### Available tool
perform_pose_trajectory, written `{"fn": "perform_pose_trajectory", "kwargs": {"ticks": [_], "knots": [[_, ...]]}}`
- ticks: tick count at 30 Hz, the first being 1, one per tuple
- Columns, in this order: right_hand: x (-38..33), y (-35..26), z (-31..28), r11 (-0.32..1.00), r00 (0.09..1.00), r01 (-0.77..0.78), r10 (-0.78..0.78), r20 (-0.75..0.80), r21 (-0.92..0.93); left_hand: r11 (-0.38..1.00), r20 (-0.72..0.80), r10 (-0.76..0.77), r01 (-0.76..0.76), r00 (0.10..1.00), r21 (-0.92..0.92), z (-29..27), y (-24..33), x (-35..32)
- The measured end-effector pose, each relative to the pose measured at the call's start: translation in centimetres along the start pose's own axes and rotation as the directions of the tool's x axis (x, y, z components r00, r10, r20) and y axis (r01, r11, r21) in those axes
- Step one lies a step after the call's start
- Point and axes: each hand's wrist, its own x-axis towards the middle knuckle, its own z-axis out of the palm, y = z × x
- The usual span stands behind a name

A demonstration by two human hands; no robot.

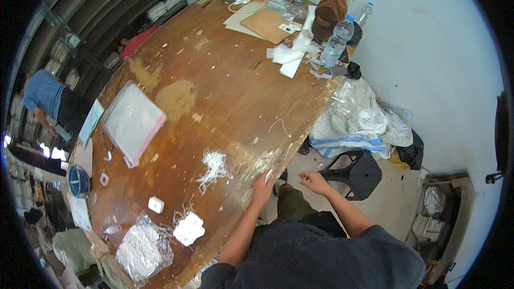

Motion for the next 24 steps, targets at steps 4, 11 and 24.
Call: {"fn": "perform_pose_trajectory", "kwargs": {"ticks": [4, 11, 24], "knots": [[9.2, 7.3, -8.0, 0.981, 0.909, -0.165, 0.191, -0.37, 0.101, 0.984, 0.03, 0.119, -0.122, 0.992, 0.133, 4.6, 3.4, 7.1], [32.8, 19.0, -31.6, 0.939, 0.473, -0.289, -0.028, -0.88, -0.185, 0.897, -0.087, 0.275, -0.223, 0.957, 0.381, 13.3, 8.4, 23.8], [47.9, 26.4, -39.5, 0.773, 0.557, -0.624, 0.341, -0.757, -0.111, 0.8, -0.078, 0.426, -0.335, 0.901, 0.498, 16.7, 6.8, 30.4]]}}
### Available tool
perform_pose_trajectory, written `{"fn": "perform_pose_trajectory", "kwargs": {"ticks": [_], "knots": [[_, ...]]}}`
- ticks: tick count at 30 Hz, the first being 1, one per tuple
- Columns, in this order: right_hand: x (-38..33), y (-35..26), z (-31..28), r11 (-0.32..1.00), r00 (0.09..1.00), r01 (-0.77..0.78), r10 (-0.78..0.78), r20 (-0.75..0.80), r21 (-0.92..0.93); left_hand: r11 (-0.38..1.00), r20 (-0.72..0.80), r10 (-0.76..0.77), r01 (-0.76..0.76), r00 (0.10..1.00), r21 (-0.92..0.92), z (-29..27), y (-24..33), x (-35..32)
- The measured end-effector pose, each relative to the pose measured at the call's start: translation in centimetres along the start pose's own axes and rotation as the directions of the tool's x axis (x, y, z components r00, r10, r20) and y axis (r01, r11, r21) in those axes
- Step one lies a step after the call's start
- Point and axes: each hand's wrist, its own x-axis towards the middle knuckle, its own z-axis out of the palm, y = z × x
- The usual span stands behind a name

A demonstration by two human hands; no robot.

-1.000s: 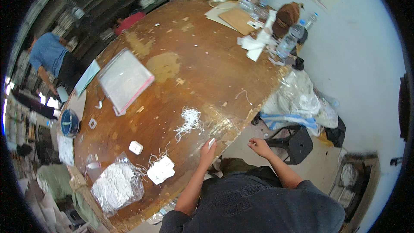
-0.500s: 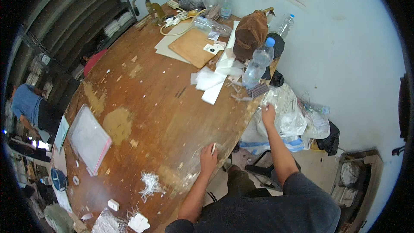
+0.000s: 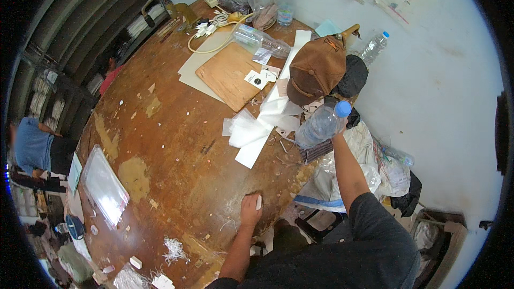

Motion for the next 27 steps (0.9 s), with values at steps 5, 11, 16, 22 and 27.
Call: {"fn": "perform_pose_trajectory", "kwargs": {"ticks": [5, 11, 16, 22, 27], "knots": [[-0.8, -1.5, -1.7, 0.998, 0.998, 0.057, -0.058, -0.02, -0.012, 0.999, 0.031, -0.006, 0.005, 1.0, 0.038, 0.0, 0.1, 0.3], [-1.9, -2.6, -3.5, 0.995, 0.996, 0.093, -0.094, -0.004, -0.033, 0.999, 0.019, -0.002, 0.002, 1.0, 0.048, -0.3, 0.5, 0.1], [-2.6, -1.2, -4.5, 0.95, 0.975, 0.201, -0.217, 0.043, 0.237, 1.0, 0.003, 0.002, -0.002, 1.0, -0.022, -0.4, 0.6, 0.4], [-12.5, 0.2, -7.7, 0.867, 0.96, 0.268, -0.202, -0.195, 0.421, 0.94, 0.093, -0.266, 0.279, 0.96, -0.198, -0.5, 0.2, 0.6], [-21.7, -1.1, -10.1, 0.82, 0.946, 0.308, -0.209, -0.247, 0.483, 0.765, 0.18, -0.527, 0.556, 0.831, -0.325, -1.3, -0.6, 1.8]]}}
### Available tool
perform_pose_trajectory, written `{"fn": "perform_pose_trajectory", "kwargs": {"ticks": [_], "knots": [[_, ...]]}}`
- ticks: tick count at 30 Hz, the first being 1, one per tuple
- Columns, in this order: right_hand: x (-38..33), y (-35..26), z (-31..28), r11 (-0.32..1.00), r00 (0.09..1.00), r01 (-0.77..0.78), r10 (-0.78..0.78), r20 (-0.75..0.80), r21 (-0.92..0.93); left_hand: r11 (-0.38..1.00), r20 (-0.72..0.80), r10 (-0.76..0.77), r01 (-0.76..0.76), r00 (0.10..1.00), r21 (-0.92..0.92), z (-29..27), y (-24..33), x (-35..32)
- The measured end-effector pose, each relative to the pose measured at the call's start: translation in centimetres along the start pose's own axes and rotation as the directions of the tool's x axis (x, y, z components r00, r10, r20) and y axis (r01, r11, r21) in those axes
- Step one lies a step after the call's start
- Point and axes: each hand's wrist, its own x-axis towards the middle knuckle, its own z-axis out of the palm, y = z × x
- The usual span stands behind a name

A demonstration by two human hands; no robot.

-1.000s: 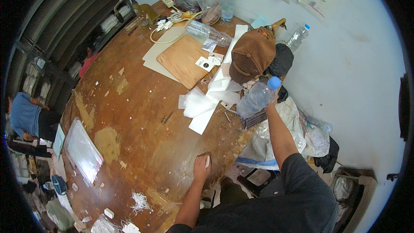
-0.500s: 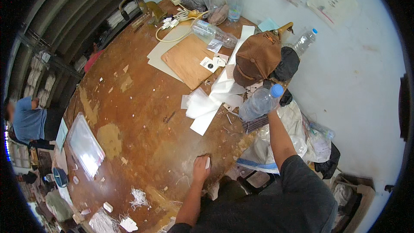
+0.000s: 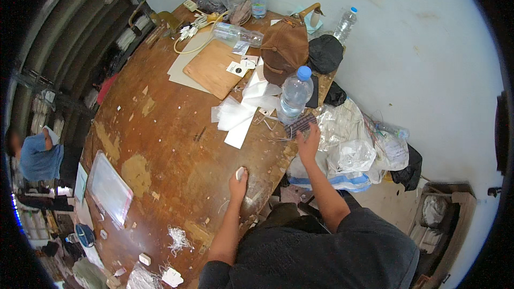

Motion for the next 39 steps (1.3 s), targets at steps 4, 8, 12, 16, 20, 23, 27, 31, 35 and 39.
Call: {"fn": "perform_pose_trajectory", "kwargs": {"ticks": [4, 8, 12, 16, 20, 23, 27, 31, 35, 39], "knots": [[-2.5, -2.3, -0.5, 0.999, 0.996, 0.006, -0.01, 0.088, 0.049, 0.989, 0.062, 0.041, -0.032, 0.997, -0.143, 0.5, 1.5, 0.3], [-3.5, -3.6, -1.1, 0.996, 0.989, -0.007, -0.007, 0.147, 0.092, 0.984, 0.141, 0.049, -0.023, 0.989, -0.176, 1.5, 3.3, 0.2], [-4.3, -3.7, -1.8, 0.995, 0.983, 0.008, -0.027, 0.181, 0.103, 0.984, 0.202, 0.029, 0.008, 0.979, -0.18, 2.3, 3.6, 0.1], [-4.7, -3.1, -1.8, 0.993, 0.98, -0.008, -0.016, 0.197, 0.121, 0.982, 0.199, 0.031, 0.007, 0.979, -0.189, 2.6, 3.1, -0.1], [-5.0, -2.7, -1.6, 0.99, 0.971, -0.038, 0.005, 0.238, 0.134, 0.974, 0.194, 0.005, 0.039, 0.981, -0.221, 2.8, 2.9, -0.2], [-4.9, -2.7, -1.3, 0.988, 0.968, -0.026, -0.013, 0.252, 0.152, 0.969, 0.208, -0.016, 0.066, 0.978, -0.238, 2.9, 3.0, -0.2], [-4.7, -2.7, -1.0, 0.984, 0.964, -0.015, -0.033, 0.265, 0.178, 0.967, 0.223, -0.005, 0.061, 0.975, -0.248, 2.9, 3.3, -0.1], [-4.5, -2.7, -0.9, 0.984, 0.97, 0.076, -0.11, 0.218, 0.161, 0.971, 0.21, -0.062, 0.107, 0.976, -0.215, 3.0, 3.7, -0.2], [-4.3, -2.8, -0.9, 0.986, 0.958, 0.048, -0.091, 0.27, 0.159, 0.969, 0.185, -0.045, 0.088, 0.982, -0.229, 3.3, 3.9, -0.2], [-4.5, -3.8, -0.7, 0.98, 0.929, 0.079, -0.138, 0.344, 0.18, 0.931, 0.215, -0.041, 0.115, 0.976, -0.346, 3.0, 3.2, -0.1]]}}
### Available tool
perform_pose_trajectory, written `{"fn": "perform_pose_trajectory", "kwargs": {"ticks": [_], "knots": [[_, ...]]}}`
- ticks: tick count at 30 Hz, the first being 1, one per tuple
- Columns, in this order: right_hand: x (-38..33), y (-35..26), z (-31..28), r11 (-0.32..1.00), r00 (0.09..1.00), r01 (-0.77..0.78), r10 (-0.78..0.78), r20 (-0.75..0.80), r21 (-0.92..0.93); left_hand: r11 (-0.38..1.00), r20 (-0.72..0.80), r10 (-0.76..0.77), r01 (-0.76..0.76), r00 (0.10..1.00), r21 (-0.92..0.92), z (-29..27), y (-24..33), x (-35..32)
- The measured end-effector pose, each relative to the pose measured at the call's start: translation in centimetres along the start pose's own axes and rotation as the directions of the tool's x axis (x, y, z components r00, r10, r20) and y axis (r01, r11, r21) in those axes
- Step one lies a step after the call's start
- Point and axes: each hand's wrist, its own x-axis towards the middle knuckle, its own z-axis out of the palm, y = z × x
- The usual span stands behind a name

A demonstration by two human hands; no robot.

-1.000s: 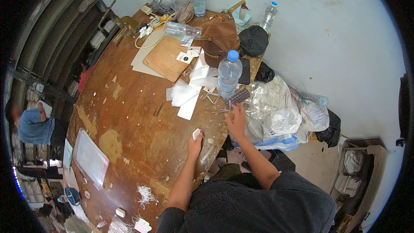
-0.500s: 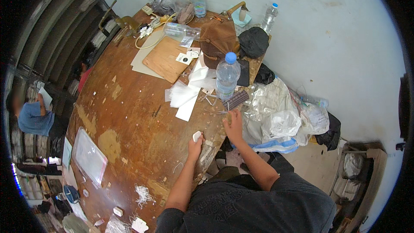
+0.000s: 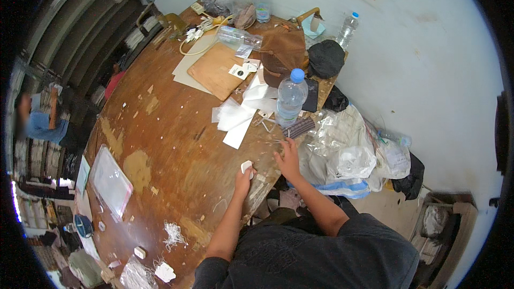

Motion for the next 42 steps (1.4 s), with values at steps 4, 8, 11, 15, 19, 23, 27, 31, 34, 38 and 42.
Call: {"fn": "perform_pose_trajectory", "kwargs": {"ticks": [4, 8, 11, 15, 19, 23, 27, 31, 34, 38, 42], "knots": [[-0.8, -1.9, 1.6, 0.994, 0.991, 0.101, -0.103, 0.089, 0.035, 0.987, -0.047, -0.033, 0.025, 0.998, -0.161, -1.4, -0.8, -0.3], [-3.3, -5.0, 5.0, 0.983, 0.936, 0.172, -0.181, 0.303, 0.055, 0.961, -0.195, -0.028, -0.028, 0.98, -0.277, -5.5, -1.2, -3.1], [-5.7, -8.0, 8.3, 0.941, 0.827, 0.308, -0.337, 0.451, 0.139, 0.963, -0.33, -0.019, -0.072, 0.944, -0.26, -10.5, -1.6, -7.6], [-9.8, -13.0, 13.0, 0.925, 0.621, 0.289, -0.379, 0.686, 0.249, 0.91, -0.557, -0.01, -0.224, 0.831, -0.35, -18.0, -3.2, -15.6], [-15.2, -18.9, 17.3, 0.856, 0.454, 0.426, -0.482, 0.749, 0.293, 0.921, -0.782, -0.038, -0.282, 0.623, -0.27, -24.4, -6.9, -25.5], [-22.8, -25.1, 21.1, 0.782, 0.355, 0.52, -0.564, 0.746, 0.344, 0.918, -0.886, -0.106, -0.298, 0.451, -0.262, -30.0, -10.8, -34.8], [-30.0, -30.4, 26.8, 0.646, 0.193, 0.662, -0.636, 0.747, 0.379, 0.957, -0.935, -0.149, -0.19, 0.323, -0.218, -33.9, -13.8, -40.4], [-34.6, -32.8, 31.6, 0.6, 0.286, 0.75, -0.674, 0.681, 0.278, 0.909, -0.909, -0.21, -0.271, 0.359, -0.317, -35.8, -14.9, -42.7], [-34.9, -33.5, 33.3, 0.596, 0.37, 0.787, -0.661, 0.653, 0.158, 0.9, -0.895, -0.211, -0.28, 0.393, -0.335, -36.0, -14.8, -43.1], [-31.2, -34.2, 34.2, 0.624, 0.521, 0.781, -0.633, 0.572, -0.021, 0.883, -0.88, -0.192, -0.315, 0.435, -0.349, -35.4, -14.7, -43.7], [-28.5, -34.4, 34.1, 0.597, 0.495, 0.792, -0.509, 0.705, -0.125, 0.903, -0.859, -0.234, -0.225, 0.456, -0.365, -34.9, -14.7, -44.2]]}}
